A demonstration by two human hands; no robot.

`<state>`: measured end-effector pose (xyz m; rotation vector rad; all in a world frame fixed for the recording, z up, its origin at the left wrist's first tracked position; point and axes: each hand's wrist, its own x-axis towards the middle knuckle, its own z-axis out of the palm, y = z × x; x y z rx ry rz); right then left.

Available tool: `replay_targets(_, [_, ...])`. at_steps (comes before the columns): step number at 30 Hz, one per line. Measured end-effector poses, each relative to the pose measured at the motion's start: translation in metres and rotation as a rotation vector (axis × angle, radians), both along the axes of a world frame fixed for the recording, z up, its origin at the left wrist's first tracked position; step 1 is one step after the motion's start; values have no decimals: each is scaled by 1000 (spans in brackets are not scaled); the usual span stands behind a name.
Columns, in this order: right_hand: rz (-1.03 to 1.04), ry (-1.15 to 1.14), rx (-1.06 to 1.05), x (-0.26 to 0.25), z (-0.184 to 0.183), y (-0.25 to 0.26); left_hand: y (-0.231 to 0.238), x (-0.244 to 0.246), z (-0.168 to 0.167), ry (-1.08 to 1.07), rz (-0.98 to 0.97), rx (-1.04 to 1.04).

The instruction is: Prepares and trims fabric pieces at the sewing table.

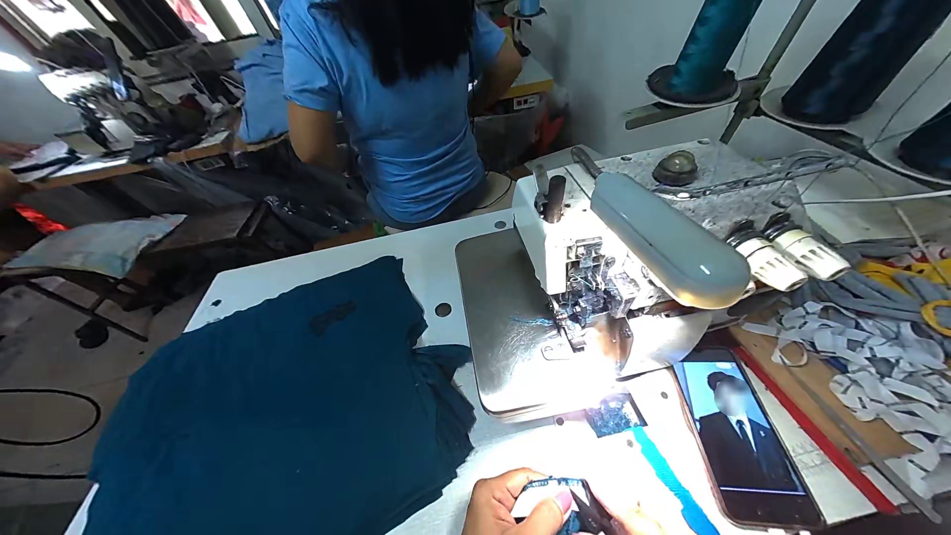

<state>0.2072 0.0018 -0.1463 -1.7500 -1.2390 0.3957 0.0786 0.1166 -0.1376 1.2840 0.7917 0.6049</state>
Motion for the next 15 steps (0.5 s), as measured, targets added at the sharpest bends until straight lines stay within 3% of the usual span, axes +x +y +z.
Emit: replay_targets(15, [-10, 83, 64, -4, -6, 0, 2, 0, -1, 7, -39, 130])
